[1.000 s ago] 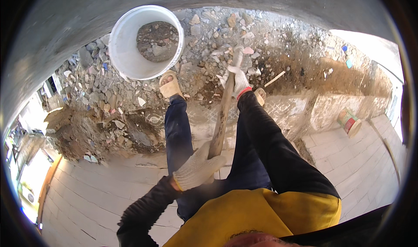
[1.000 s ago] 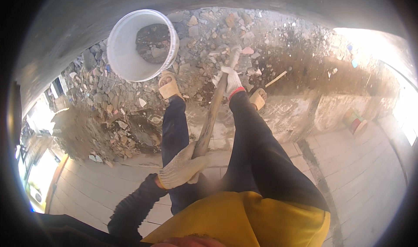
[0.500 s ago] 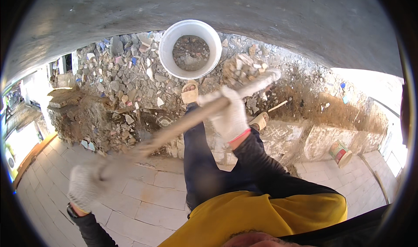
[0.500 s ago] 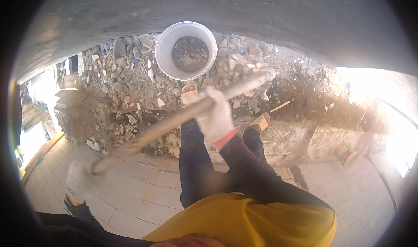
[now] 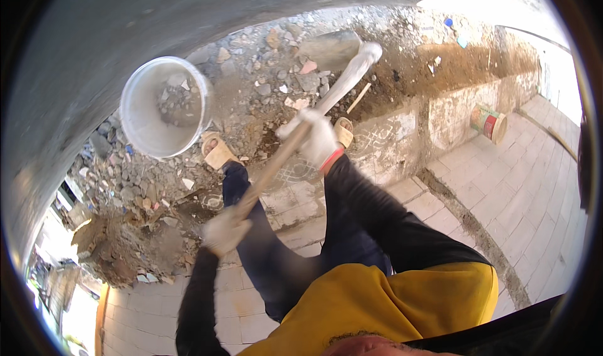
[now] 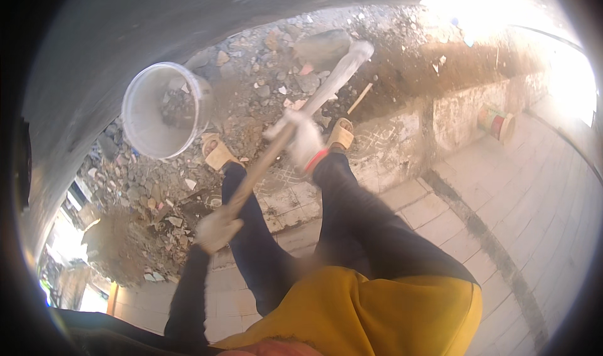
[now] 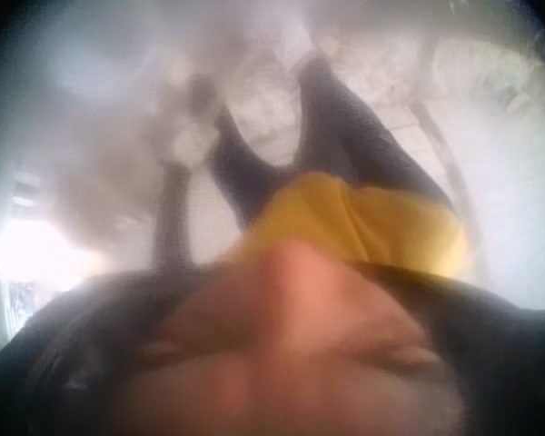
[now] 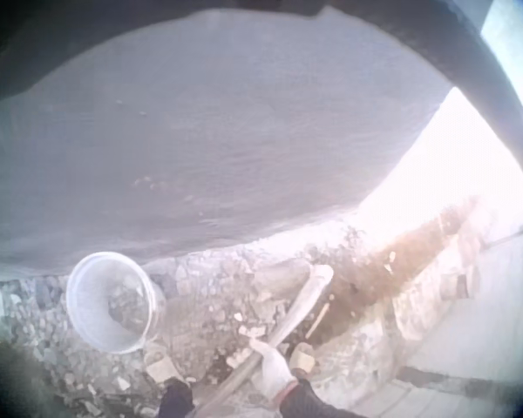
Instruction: The person uses a pickaxe to break up rubble and debris on a tiled floor, then scoops the fragments into a white bucket. The person lifts the bucket at the end.
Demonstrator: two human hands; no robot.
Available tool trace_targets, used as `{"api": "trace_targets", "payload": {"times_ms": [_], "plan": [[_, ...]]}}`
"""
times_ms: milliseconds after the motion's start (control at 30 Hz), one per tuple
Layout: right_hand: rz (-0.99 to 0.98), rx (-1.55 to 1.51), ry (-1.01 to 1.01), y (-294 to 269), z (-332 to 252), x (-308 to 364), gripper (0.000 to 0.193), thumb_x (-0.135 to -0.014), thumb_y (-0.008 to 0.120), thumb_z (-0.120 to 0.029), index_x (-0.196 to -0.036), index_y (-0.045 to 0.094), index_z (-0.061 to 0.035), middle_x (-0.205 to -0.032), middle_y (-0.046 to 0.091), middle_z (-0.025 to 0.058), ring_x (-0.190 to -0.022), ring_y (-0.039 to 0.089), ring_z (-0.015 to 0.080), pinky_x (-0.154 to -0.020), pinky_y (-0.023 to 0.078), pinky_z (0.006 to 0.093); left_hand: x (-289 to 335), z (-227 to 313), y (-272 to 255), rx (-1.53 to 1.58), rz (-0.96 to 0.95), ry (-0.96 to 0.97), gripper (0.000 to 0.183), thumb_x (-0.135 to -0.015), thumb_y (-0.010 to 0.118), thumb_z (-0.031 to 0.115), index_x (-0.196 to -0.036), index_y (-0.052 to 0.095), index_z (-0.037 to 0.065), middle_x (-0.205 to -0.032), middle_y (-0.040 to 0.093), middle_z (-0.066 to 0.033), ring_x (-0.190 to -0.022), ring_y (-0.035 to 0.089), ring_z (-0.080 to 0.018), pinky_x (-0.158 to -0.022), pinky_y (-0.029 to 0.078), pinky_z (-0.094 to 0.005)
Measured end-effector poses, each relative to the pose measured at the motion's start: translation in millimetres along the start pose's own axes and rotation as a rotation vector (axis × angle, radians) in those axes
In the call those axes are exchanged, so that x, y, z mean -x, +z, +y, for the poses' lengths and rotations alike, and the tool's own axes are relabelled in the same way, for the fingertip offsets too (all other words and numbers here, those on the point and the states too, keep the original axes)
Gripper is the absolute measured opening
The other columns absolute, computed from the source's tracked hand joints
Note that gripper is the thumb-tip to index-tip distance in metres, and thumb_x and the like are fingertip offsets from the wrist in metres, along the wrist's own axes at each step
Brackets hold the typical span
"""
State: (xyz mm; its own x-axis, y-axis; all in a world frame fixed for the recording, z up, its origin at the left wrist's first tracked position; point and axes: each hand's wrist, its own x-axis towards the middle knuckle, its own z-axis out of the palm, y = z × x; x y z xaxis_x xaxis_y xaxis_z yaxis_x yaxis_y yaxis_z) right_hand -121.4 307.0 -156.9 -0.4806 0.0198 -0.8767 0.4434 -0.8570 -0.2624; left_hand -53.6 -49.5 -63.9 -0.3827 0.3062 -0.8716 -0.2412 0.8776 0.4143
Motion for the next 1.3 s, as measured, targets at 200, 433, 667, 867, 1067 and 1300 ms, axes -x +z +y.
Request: {"api": "trace_targets", "payload": {"times_ms": [200,433,667,867,1067,1300], "plan": [[0.355,0.362,-0.214,-188.2,-118.1,-143.5,0.03,-0.098,0.076,-0.011,-0.12,0.057,-0.0082,-0.077,0.059,0.0021,-0.061,0.062,0.018,-0.061,0.066,0.0407,-213.4,197.0,173.4,0.847,-0.601,0.016,0.029,-0.096,0.073,0.033,-0.085,0.069,0.006,-0.07,0.064,-0.0047,-0.058,0.065,-0.0195,-0.054,0.051,-0.0401],[0.451,0.982,-0.038,-242.1,-127.5,-276.3,0.021,-0.093,0.084,-0.015,-0.098,0.067,-0.0031,-0.076,0.061,0.003,-0.059,0.061,0.0165,-0.055,0.063,0.0405,-294.9,246.5,225.6,1.745,-0.599,-0.311,0.028,-0.104,0.07,0.034,-0.086,0.061,0.014,-0.059,0.055,-0.0006,-0.042,0.05,-0.0144,-0.038,0.035,-0.0289],[0.197,0.643,0.142,-195.3,4.5,-243.8,0.01,-0.09,0.073,-0.002,-0.089,0.065,0.0033,-0.068,0.063,0.0115,-0.052,0.063,0.0267,-0.049,0.061,0.0491,-191.9,174.1,170.4,1.524,-0.443,-0.51,0.031,-0.105,0.064,0.031,-0.079,0.053,0.016,-0.055,0.048,0.0006,-0.039,0.039,-0.0117,-0.037,0.023,-0.0292],[0.2,0.44,0.343,-169.0,90.5,-168.3,0.009,-0.089,0.077,-0.006,-0.091,0.069,-0.0018,-0.072,0.064,0.0077,-0.058,0.065,0.0261,-0.056,0.06,0.0493,-97.6,161.1,145.2,1.334,-0.312,-0.629,0.028,-0.1,0.069,0.03,-0.083,0.059,0.01,-0.057,0.053,-0.0013,-0.041,0.046,-0.0138,-0.037,0.034,-0.0301],[-0.001,0.344,0.479,-165.5,115.6,-154.8,0.02,-0.093,0.081,-0.02,-0.088,0.064,-0.0107,-0.072,0.062,0.0037,-0.059,0.062,0.0217,-0.059,0.059,0.0424,-64.3,186.5,133.3,1.379,-0.174,-0.676,0.03,-0.102,0.065,0.032,-0.081,0.057,0.013,-0.058,0.052,0.0005,-0.041,0.045,-0.0119,-0.037,0.032,-0.0275],[-0.001,0.281,0.481,-145.2,56.3,-137.9,0.023,-0.098,0.08,-0.021,-0.09,0.06,-0.0137,-0.075,0.061,-0.0005,-0.061,0.063,0.0171,-0.06,0.059,0.0402,-54.2,216.2,117.3,1.5,-0.183,-0.441,0.02,-0.101,0.07,0.027,-0.097,0.058,0.011,-0.065,0.057,-0.0019,-0.045,0.053,-0.0131,-0.036,0.035,-0.0275]]}}
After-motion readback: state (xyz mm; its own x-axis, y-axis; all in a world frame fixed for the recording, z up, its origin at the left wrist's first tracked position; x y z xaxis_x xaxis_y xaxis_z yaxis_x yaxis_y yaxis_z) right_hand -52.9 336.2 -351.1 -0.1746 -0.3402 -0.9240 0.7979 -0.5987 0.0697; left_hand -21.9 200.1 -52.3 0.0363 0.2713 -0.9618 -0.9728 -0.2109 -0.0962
